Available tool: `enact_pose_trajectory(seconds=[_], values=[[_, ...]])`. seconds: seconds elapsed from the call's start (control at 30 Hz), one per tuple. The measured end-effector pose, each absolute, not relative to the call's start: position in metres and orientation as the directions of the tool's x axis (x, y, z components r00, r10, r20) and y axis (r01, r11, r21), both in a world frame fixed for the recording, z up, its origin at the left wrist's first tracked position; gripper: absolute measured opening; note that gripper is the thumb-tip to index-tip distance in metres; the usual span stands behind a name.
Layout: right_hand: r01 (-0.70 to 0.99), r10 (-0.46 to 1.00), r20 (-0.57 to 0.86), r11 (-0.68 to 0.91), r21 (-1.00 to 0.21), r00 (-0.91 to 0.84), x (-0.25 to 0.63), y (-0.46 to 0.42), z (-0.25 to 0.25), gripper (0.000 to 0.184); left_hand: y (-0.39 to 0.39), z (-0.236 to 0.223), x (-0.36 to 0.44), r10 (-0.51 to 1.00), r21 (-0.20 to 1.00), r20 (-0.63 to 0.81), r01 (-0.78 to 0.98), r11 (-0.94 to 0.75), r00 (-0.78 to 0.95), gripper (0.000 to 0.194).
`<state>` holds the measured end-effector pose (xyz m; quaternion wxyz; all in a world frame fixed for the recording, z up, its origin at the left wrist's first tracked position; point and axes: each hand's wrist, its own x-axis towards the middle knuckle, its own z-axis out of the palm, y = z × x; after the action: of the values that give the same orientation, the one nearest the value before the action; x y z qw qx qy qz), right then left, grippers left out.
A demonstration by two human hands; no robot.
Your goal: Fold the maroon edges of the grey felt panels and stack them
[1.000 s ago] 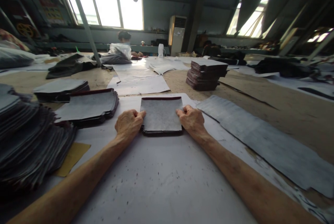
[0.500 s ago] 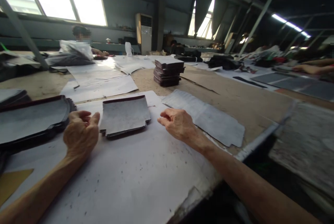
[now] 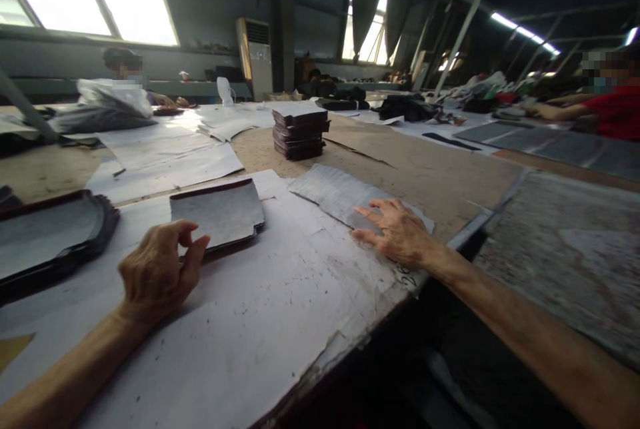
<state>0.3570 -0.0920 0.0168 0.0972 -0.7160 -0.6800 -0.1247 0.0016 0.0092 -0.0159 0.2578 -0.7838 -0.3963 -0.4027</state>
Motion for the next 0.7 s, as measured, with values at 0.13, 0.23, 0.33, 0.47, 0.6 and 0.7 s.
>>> enact_pose_trajectory(seconds=[0.13, 0.23, 0.33, 0.47, 0.6, 0.7], values=[[0.997, 0.957, 0.289, 0.01, 0.07, -0.029, 0.351, -0.084, 0.016, 0.046, 0.009, -0.015, 0.004, 0.472, -0.044, 0.81, 0.839, -0.542, 0.348, 0.019], [0.996, 0.949, 0.311, 0.037, 0.078, -0.059, 0.355, -0.085, 0.015, 0.046, 0.009, -0.014, 0.005, 0.477, -0.018, 0.815, 0.836, -0.548, 0.33, 0.019], [0.998, 0.933, 0.356, 0.046, 0.054, -0.062, 0.359, -0.088, 0.014, 0.045, 0.009, -0.015, 0.005, 0.469, -0.017, 0.82, 0.832, -0.554, 0.329, 0.021], [0.999, 0.9, 0.435, 0.031, -0.017, -0.02, 0.361, -0.089, 0.012, 0.044, 0.01, -0.015, 0.004, 0.456, -0.027, 0.825, 0.831, -0.556, 0.333, 0.021], [0.993, 0.868, 0.493, -0.001, -0.119, 0.06, 0.363, -0.087, 0.007, 0.044, 0.01, -0.016, 0.004, 0.495, -0.014, 0.807, 0.849, -0.529, 0.322, 0.021], [0.982, 0.877, 0.473, 0.012, -0.188, 0.08, 0.366, -0.086, 0.004, 0.04, 0.01, -0.015, 0.004, 0.502, -0.014, 0.803, 0.851, -0.525, 0.323, 0.02]])
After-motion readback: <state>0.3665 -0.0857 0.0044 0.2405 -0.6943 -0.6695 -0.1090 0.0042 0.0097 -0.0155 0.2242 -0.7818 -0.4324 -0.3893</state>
